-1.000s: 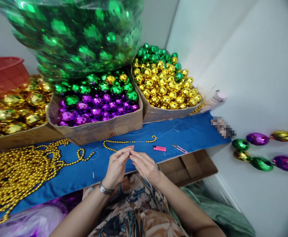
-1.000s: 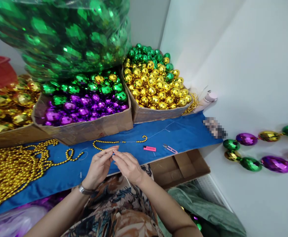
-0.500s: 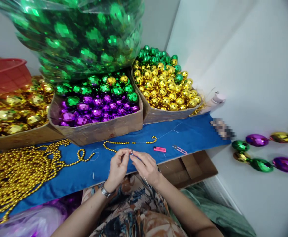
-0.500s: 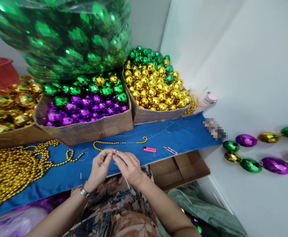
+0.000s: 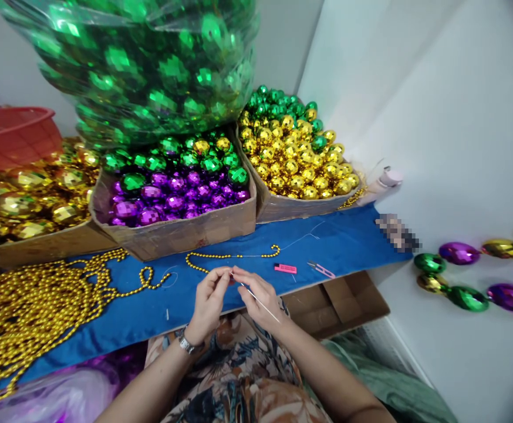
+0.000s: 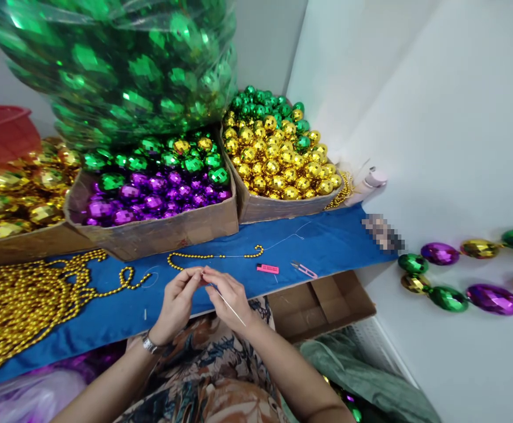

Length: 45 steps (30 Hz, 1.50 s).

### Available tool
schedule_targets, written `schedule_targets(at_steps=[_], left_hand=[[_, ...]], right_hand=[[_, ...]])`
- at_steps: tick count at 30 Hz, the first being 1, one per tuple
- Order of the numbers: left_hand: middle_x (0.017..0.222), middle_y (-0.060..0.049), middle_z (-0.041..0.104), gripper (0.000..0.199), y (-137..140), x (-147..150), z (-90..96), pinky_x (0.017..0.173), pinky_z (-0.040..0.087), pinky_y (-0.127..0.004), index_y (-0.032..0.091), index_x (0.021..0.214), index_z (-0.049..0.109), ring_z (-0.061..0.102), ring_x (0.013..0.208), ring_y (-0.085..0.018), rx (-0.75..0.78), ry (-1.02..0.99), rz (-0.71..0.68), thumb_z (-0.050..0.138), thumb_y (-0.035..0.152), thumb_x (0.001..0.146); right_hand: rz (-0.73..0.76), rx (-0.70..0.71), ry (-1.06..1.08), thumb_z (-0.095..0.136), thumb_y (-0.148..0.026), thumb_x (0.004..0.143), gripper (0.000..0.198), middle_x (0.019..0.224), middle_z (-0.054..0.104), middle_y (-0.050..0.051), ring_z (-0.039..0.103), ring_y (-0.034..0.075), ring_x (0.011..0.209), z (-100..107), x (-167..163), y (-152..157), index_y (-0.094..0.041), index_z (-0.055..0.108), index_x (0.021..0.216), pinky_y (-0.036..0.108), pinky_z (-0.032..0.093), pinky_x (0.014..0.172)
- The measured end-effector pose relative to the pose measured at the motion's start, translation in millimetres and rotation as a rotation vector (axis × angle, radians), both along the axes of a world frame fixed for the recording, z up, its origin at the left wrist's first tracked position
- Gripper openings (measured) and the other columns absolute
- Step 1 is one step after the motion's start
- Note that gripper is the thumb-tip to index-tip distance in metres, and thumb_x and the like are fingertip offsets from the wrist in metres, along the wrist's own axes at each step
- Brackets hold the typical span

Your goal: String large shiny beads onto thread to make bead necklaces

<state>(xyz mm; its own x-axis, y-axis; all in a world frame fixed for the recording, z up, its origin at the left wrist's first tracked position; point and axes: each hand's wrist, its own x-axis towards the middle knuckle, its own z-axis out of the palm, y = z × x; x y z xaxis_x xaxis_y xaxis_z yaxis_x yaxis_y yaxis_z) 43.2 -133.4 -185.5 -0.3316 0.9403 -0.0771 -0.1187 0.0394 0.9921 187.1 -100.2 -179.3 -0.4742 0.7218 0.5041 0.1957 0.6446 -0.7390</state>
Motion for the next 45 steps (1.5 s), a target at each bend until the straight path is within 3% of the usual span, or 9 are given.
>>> schedule_targets(at_steps=[10, 22, 26, 29, 32, 34, 39, 42, 45], left_hand=[[0.092, -0.005, 0.072, 0.018, -2.0, 0.7, 3.0, 0.074, 0.053, -0.027, 0.019, 0.087, 0.075, 0.063, 0.083, -0.017, -0.069, -0.38, -0.009, 0.075, 0.031, 0.073], [0.096, -0.007, 0.072, 0.021, -0.5, 0.0, 2.7, 0.077, 0.05, -0.03, 0.017, 0.085, 0.074, 0.063, 0.082, -0.018, -0.13, -0.206, -0.008, 0.078, 0.03, 0.069], [0.103, -0.008, 0.07, 0.014, -1.2, -6.3, 1.6, 0.082, 0.048, -0.032, 0.017, 0.078, 0.071, 0.062, 0.093, -0.021, -0.106, -0.106, -0.033, 0.074, 0.029, 0.071], [0.109, -0.009, 0.068, 0.011, -4.4, -18.2, -2.0, 0.083, 0.048, -0.034, 0.017, 0.074, 0.068, 0.062, 0.097, -0.024, -0.119, -0.069, -0.077, 0.071, 0.028, 0.072], [0.108, -0.009, 0.068, 0.011, -9.9, -35.0, -13.8, 0.082, 0.048, -0.037, 0.018, 0.073, 0.068, 0.062, 0.097, -0.026, -0.107, 0.165, -0.134, 0.066, 0.029, 0.075], [0.107, -0.009, 0.067, 0.013, -14.5, -45.5, -24.2, 0.085, 0.047, -0.04, 0.02, 0.075, 0.069, 0.061, 0.098, -0.026, -0.038, 0.451, -0.153, 0.063, 0.03, 0.078], [0.109, -0.008, 0.066, 0.015, -25.9, -57.7, -42.3, 0.088, 0.048, -0.041, 0.021, 0.086, 0.068, 0.057, 0.1, -0.025, 0.22, 1.038, -0.242, 0.052, 0.021, 0.087], [0.109, -0.008, 0.067, 0.018, -25.9, -58.5, -46.7, 0.09, 0.048, -0.04, 0.02, 0.089, 0.067, 0.055, 0.102, -0.025, 0.342, 1.287, -0.293, 0.05, 0.012, 0.086], [0.107, -0.009, 0.068, 0.02, -14.5, -57.0, -48.0, 0.088, 0.048, -0.04, 0.019, 0.089, 0.066, 0.055, 0.102, -0.026, 0.4, 1.421, -0.311, 0.049, 0.009, 0.084]], right_hand=[[-0.031, 0.028, 0.002, 0.043, -0.017, 0.097, 0.027, 0.119, 0.067, 0.01, 0.062, 0.017, 0.114, -0.1, 2.2, 0.4, -0.019, 0.06, 0.117, 0.034, 0.053, 0.095], [0.017, 0.219, -0.048, 0.046, -0.011, 0.094, 0.032, 0.121, 0.066, 0.012, 0.061, 0.018, 0.115, -9.2, 5.0, 4.9, -0.018, 0.057, 0.124, 0.035, 0.054, 0.094], [-0.039, 0.151, -0.042, 0.046, -0.013, 0.094, 0.033, 0.123, 0.065, 0.011, 0.06, 0.019, 0.116, -13.2, 7.2, 8.0, -0.02, 0.058, 0.124, 0.037, 0.052, 0.097], [-0.163, 0.007, 0.02, 0.046, -0.019, 0.095, 0.026, 0.121, 0.065, 0.01, 0.062, 0.02, 0.112, -11.6, 11.7, 19.7, -0.02, 0.062, 0.116, 0.037, 0.052, 0.095], [-0.297, -0.216, 0.119, 0.042, -0.03, 0.098, 0.024, 0.113, 0.068, 0.01, 0.071, 0.017, 0.089, -4.9, 19.6, 44.3, -0.019, 0.061, 0.108, 0.032, 0.059, 0.078], [-0.369, -0.262, 0.115, 0.036, -0.036, 0.1, 0.03, 0.104, 0.072, 0.009, 0.072, 0.015, 0.075, 0.7, 26.7, 66.6, -0.019, 0.06, 0.104, 0.028, 0.058, 0.067], [-0.437, 0.019, -0.189, 0.052, -0.046, 0.092, 0.029, 0.085, 0.074, 0.007, 0.071, 0.018, 0.076, 24.1, 46.3, 123.1, -0.019, 0.062, 0.085, 0.027, 0.053, 0.072], [-0.451, 0.033, -0.202, 0.047, -0.043, 0.095, 0.029, 0.083, 0.074, 0.004, 0.068, 0.013, 0.06, 58.8, 55.7, 148.7, -0.019, 0.06, 0.087, 0.023, 0.051, 0.063], [-0.42, 0.01, -0.169, 0.037, -0.044, 0.1, 0.034, 0.08, 0.072, 0.001, 0.06, 0.006, 0.045, 111.3, 63.3, 171.6, -0.018, 0.058, 0.094, 0.019, 0.047, 0.05]])
